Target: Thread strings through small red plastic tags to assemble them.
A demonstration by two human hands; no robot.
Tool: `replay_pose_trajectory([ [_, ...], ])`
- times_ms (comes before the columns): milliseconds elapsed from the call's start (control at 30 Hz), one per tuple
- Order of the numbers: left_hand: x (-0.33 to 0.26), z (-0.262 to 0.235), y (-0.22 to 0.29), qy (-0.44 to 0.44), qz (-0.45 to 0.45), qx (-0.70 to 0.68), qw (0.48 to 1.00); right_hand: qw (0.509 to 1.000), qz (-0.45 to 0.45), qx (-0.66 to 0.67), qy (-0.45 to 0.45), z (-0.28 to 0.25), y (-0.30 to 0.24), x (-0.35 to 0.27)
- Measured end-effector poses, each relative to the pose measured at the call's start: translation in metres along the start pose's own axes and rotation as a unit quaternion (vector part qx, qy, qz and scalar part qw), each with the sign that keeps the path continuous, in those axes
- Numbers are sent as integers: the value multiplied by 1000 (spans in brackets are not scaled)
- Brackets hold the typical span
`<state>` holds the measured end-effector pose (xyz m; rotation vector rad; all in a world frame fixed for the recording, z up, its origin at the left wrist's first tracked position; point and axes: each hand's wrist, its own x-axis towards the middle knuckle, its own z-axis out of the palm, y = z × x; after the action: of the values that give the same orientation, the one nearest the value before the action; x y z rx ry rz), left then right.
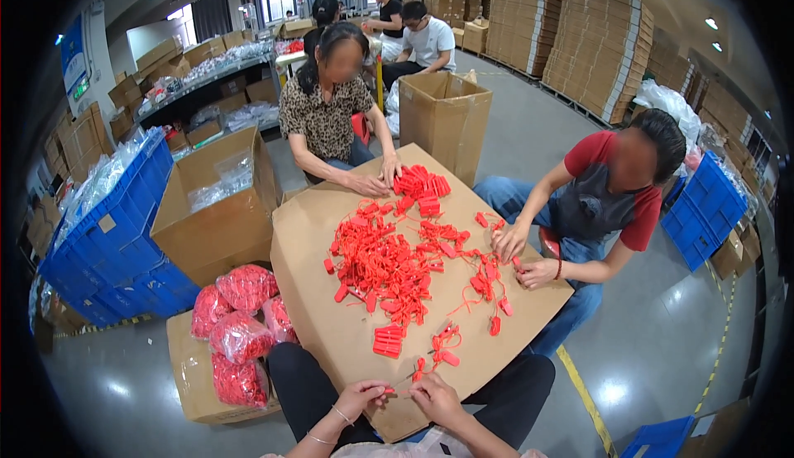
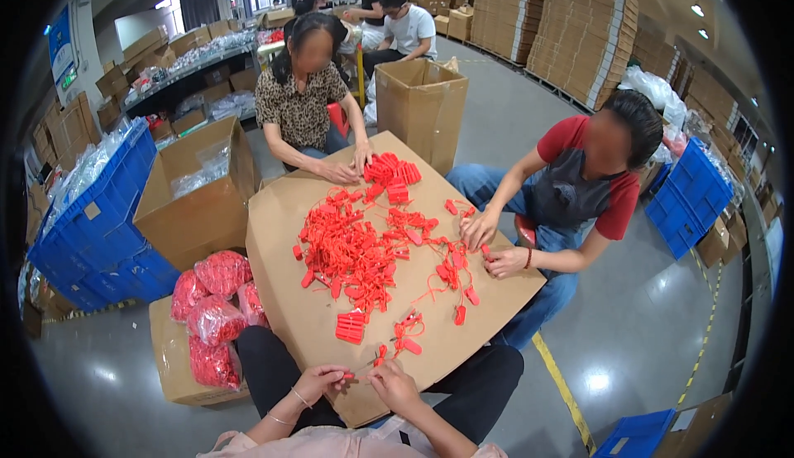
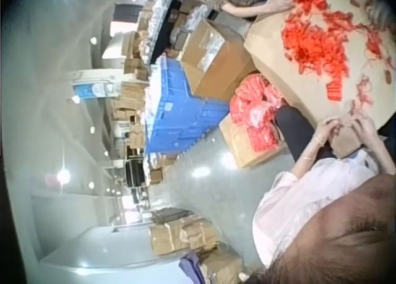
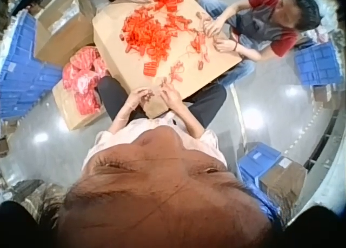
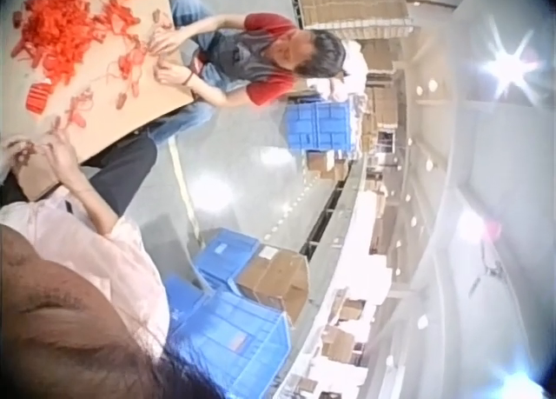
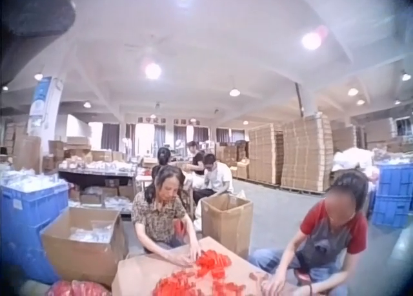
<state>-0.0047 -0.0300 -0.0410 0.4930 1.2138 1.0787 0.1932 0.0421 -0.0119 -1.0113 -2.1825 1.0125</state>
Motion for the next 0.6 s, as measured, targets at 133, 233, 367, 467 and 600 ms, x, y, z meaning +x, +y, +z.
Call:
replay_pose_trajectory([
  [133,1,12,21,6,53,81,995,998,-3,46,37,-3,5,10],
  [233,2,17,31,-14,105,95,990,998,2,49,48,-14,-9,20],
  [367,7,26,35,-29,132,60,989,996,24,80,37,-17,-18,26],
  [467,9,23,24,-24,138,63,988,995,41,86,15,-12,-20,26],
  [600,6,21,21,-39,140,60,988,996,32,88,-6,-9,-22,23],
])
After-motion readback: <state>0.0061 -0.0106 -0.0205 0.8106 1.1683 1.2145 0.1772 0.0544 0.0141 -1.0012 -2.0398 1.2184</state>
